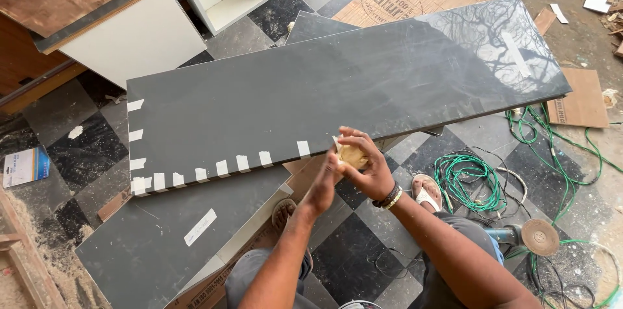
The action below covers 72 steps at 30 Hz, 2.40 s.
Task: The recorder is applying white adhesive strips to the edges of grey furniture components.
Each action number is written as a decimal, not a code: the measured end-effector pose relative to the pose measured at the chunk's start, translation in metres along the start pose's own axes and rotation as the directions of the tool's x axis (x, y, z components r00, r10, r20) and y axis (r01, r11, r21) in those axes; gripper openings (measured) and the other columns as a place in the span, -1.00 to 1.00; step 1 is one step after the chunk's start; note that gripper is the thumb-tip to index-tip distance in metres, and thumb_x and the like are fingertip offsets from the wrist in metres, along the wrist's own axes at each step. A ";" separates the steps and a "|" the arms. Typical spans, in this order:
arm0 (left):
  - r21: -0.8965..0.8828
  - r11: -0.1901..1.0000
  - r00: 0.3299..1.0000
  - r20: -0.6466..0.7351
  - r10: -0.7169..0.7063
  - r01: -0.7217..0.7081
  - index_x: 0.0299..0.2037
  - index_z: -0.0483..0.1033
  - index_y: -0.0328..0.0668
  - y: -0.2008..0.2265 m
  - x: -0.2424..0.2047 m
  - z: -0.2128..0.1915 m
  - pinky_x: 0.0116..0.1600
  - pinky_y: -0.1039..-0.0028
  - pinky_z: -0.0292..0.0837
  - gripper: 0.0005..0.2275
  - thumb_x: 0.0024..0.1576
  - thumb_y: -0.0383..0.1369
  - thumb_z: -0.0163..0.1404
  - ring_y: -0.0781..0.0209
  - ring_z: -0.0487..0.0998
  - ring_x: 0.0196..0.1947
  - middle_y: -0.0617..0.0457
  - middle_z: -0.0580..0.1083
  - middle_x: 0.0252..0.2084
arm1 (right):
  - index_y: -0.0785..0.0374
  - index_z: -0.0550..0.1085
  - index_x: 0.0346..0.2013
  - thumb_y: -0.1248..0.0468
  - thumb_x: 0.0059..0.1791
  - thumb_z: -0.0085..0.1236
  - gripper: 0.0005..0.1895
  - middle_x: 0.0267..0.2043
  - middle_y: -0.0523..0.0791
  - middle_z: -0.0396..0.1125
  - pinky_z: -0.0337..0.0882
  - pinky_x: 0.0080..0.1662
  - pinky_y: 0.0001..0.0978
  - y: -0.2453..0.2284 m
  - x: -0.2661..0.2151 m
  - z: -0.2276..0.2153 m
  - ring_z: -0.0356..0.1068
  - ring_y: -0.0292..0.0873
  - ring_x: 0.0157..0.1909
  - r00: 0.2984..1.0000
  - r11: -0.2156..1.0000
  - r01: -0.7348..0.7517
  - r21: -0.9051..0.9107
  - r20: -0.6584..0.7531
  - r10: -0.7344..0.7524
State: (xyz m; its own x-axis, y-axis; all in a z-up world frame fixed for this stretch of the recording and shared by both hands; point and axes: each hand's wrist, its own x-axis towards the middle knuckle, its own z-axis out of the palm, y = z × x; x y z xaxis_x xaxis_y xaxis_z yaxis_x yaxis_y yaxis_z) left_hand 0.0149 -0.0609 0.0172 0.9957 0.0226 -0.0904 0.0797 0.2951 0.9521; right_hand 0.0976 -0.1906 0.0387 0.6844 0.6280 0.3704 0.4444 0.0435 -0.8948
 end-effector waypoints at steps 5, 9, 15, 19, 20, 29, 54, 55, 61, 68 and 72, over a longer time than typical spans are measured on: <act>0.097 0.990 0.984 0.138 -0.114 0.101 0.53 -0.23 -0.18 -0.021 -0.011 0.002 0.45 -0.05 0.06 0.09 -0.07 0.52 -0.51 -0.05 0.05 0.51 -0.18 0.00 0.51 | 0.26 0.56 -0.20 -0.11 0.08 0.08 -0.54 -0.08 -0.01 0.44 0.51 -0.04 -0.26 0.041 -0.019 -0.004 0.47 -0.11 -0.03 0.998 0.997 -0.049 0.059 -0.039 0.051; -0.157 0.982 0.967 0.247 -0.063 0.104 0.45 0.07 -0.42 -0.014 -0.009 0.008 0.40 0.00 0.23 0.03 0.05 0.46 -0.32 -0.14 0.27 0.40 -0.25 0.22 0.35 | 0.33 0.51 -0.54 -0.10 0.18 -0.08 -0.36 -0.43 -0.05 0.47 0.42 -0.31 -0.32 0.063 -0.022 -0.009 0.46 -0.15 -0.39 0.966 0.936 -0.146 0.319 -0.156 0.204; -0.722 0.687 0.972 -0.208 -0.108 -0.078 0.31 0.18 -0.36 -0.036 0.024 -0.001 0.33 0.09 0.33 -0.25 0.26 0.27 -0.35 -0.06 0.36 0.28 -0.20 0.34 0.22 | 0.32 0.42 -0.52 0.05 0.17 -0.11 -0.51 -0.46 -0.06 0.42 0.49 -0.17 -0.34 0.015 -0.029 0.032 0.44 -0.18 -0.36 0.967 0.793 -0.205 0.573 -0.008 0.256; -0.776 0.602 0.971 -0.240 -0.006 -0.188 0.27 0.23 -0.38 -0.030 0.023 0.002 0.31 0.13 0.35 -0.22 0.24 0.28 -0.45 -0.07 0.38 0.25 -0.24 0.36 0.25 | 0.34 0.44 -0.57 0.00 0.21 -0.21 -0.39 -0.44 -0.07 0.45 0.45 -0.19 -0.40 0.006 -0.027 0.038 0.44 -0.22 -0.36 0.978 0.841 -0.146 0.522 -0.051 0.202; -0.678 0.691 0.955 -0.291 0.060 -0.250 0.31 0.20 -0.42 -0.030 0.021 0.006 0.38 0.15 0.31 -0.20 0.24 0.29 -0.45 -0.03 0.35 0.32 -0.23 0.33 0.30 | 0.34 0.46 -0.49 0.01 0.19 -0.18 -0.45 -0.46 -0.07 0.44 0.42 -0.22 -0.43 0.007 -0.026 0.037 0.41 -0.23 -0.38 0.960 0.850 -0.187 0.493 -0.092 0.265; -0.034 0.915 0.905 -0.169 0.391 -0.401 0.48 -0.02 -0.38 -0.008 -0.003 0.046 0.43 0.15 0.30 0.04 0.05 0.41 -0.07 -0.03 0.29 0.41 -0.24 0.25 0.39 | 0.27 0.46 -0.12 0.17 0.16 0.02 -0.79 -0.14 -0.06 0.40 0.37 -0.20 -0.40 0.069 -0.016 0.007 0.36 -0.27 -0.25 0.863 0.905 -0.206 0.372 -0.368 0.347; -0.138 0.980 0.873 -0.483 0.062 -0.146 -0.27 0.51 -0.38 -0.059 0.024 0.008 -0.28 0.48 0.35 -0.65 0.25 -0.15 -0.04 0.39 0.40 -0.38 0.18 0.40 -0.43 | 0.32 0.41 0.20 -0.18 0.17 -0.18 -0.36 0.23 0.06 0.37 0.35 0.30 -0.17 -0.027 -0.001 0.022 0.37 -0.01 0.30 0.999 0.999 -0.002 -0.048 -0.039 0.001; -0.137 0.979 0.873 -0.483 0.064 -0.148 -0.27 0.51 -0.38 -0.055 0.025 0.008 -0.28 0.48 0.35 -0.65 0.25 -0.15 -0.04 0.39 0.40 -0.38 0.18 0.40 -0.43 | 0.32 0.41 0.20 -0.18 0.17 -0.18 -0.36 0.23 0.06 0.37 0.35 0.30 -0.17 -0.026 -0.001 0.021 0.37 -0.01 0.30 0.999 0.999 -0.001 -0.049 -0.039 -0.001; 0.044 0.984 0.884 -0.434 0.175 -0.173 -0.12 0.53 -0.32 -0.049 0.024 0.010 -0.12 0.48 0.48 -0.36 0.26 0.20 -0.32 0.36 0.52 -0.23 0.10 0.49 -0.33 | 0.26 0.29 0.35 -0.18 0.19 -0.24 -0.34 0.42 0.07 0.22 -0.08 0.51 0.10 -0.025 -0.005 0.017 0.08 0.11 0.54 0.992 0.937 0.096 -0.335 -0.044 -0.117; -0.153 0.955 0.932 -0.304 0.198 -0.253 0.33 0.14 -0.27 -0.026 0.018 0.009 0.29 0.30 0.42 -0.13 0.14 0.38 -0.64 0.14 0.40 0.25 -0.09 0.34 0.19 | 0.24 0.41 0.18 -0.17 0.16 -0.21 -0.40 0.27 0.01 0.36 -0.05 0.48 0.11 -0.024 -0.005 0.021 0.26 0.07 0.44 0.994 0.963 0.106 -0.249 -0.006 -0.111; -0.186 0.956 0.931 -0.327 0.160 -0.229 0.43 0.03 -0.26 -0.016 0.015 0.007 0.33 0.25 0.39 -0.09 0.11 0.37 -0.64 0.06 0.36 0.31 -0.16 0.31 0.31 | 0.28 0.43 0.14 -0.18 0.16 -0.15 -0.40 0.16 0.02 0.39 0.36 0.26 -0.14 -0.014 -0.006 0.026 0.40 0.01 0.25 0.996 0.993 0.093 -0.075 -0.012 -0.094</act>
State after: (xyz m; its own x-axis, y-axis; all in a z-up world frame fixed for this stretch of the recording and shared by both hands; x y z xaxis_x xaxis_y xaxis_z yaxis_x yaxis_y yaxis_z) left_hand 0.0292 -0.0723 0.0025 0.9244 0.3804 -0.0277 -0.1607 0.4542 0.8763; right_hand 0.0720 -0.1747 0.0427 0.6469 0.6114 0.4557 0.5481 0.0427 -0.8353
